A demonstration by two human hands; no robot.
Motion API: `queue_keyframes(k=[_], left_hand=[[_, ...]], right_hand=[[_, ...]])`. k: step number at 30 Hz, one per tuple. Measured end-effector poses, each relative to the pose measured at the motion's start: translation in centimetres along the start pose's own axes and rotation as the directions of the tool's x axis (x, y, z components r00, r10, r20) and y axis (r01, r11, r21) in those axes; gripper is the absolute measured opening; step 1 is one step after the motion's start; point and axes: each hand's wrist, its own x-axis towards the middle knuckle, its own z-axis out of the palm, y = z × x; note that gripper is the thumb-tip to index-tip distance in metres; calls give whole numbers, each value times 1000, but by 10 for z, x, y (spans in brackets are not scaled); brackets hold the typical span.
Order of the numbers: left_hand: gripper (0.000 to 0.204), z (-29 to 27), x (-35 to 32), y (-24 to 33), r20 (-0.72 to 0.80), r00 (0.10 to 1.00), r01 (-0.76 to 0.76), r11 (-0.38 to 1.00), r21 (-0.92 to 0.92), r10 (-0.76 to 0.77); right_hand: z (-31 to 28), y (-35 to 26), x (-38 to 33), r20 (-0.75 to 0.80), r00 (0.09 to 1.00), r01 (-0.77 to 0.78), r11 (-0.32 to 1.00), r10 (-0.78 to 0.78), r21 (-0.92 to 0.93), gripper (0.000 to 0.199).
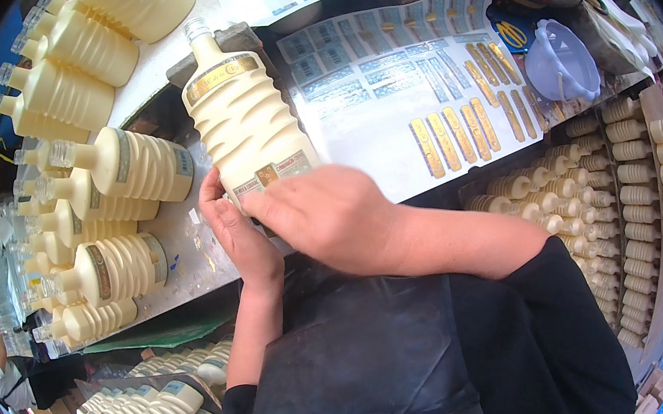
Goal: The person applies adhesive labels to the neck and body of cream-colored plastic bottles. They peel each label from a sheet, position it on the bottle, and smooth it down with their fingers. Finished bottles are placed on a nearby table.
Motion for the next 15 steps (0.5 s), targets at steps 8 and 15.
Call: queue_keyframes(k=[8, 15], left_hand=[[79, 6, 5, 7, -5, 994, -91, 858, 506, 108], [60, 7, 8, -3, 16, 997, -73, 939, 337, 71]], right_hand=[[-12, 20, -8, 125, 757, -653, 738, 641, 170, 26], [-7, 34, -29, 293, 613, -789, 554, 734, 265, 25]])
